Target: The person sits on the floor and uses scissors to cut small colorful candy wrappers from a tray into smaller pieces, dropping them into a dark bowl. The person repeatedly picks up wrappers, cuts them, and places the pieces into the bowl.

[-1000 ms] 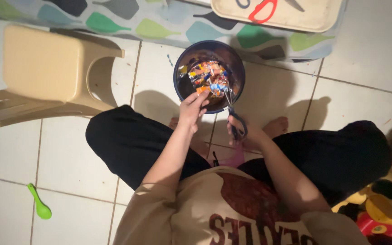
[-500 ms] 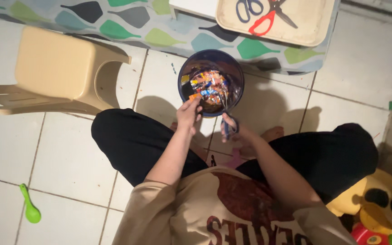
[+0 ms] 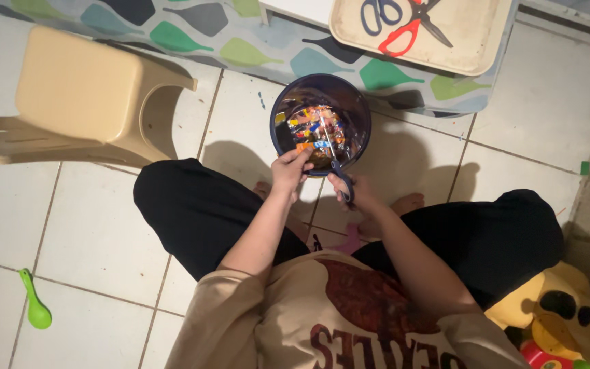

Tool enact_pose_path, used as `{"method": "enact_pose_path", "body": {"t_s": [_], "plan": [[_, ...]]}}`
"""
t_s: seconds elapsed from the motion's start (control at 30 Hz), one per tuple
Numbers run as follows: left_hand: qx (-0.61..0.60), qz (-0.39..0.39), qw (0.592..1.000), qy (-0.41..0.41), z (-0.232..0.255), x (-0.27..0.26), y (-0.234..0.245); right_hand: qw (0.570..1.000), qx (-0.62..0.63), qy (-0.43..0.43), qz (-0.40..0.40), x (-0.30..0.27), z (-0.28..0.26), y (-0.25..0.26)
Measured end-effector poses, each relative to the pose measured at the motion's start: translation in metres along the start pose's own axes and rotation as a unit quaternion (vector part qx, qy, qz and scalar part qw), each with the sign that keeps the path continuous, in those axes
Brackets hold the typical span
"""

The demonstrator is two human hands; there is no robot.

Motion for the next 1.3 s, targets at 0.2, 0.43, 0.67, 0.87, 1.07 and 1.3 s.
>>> {"method": "enact_pose_path", "body": {"t_s": [0.2,0.43,0.67,0.87,1.07,1.3], "plan": [[0.017,0.011,1.000,-0.007,0.012,0.001,-0.006,0.989,0.060,-0.062,-0.122,-0.013,-0.014,-0.006],[0.048,-0.023,0.999,0.009,0.013,-0.005,-0.006,0.997,0.050,0.004,-0.066,-0.017,-0.020,-0.007],[0.035,-0.019,0.999,0.034,0.019,-0.002,-0.003,0.999,0.015,0.026,-0.043,-0.011,-0.018,-0.001],[0.013,-0.026,0.997,0.067,0.021,-0.001,-0.003,0.989,0.029,-0.021,-0.144,-0.011,-0.014,-0.007],[-0.006,-0.087,0.991,0.098,0.017,0.000,-0.005,0.998,0.028,-0.024,-0.047,-0.005,-0.007,-0.004],[0.042,-0.066,0.993,0.084,0.020,-0.002,0.000,0.999,0.011,0.007,-0.042,-0.004,-0.007,0.003]]}}
Point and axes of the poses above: each hand's wrist, its own x-axis towards the middle knuckle, its own y-axis out of the back of the hand, z = x × y, the point moved 1 cm from there along x, towards the middle knuckle, and after that the axes turned 4 degrees about -x, right-handed, at the moved point
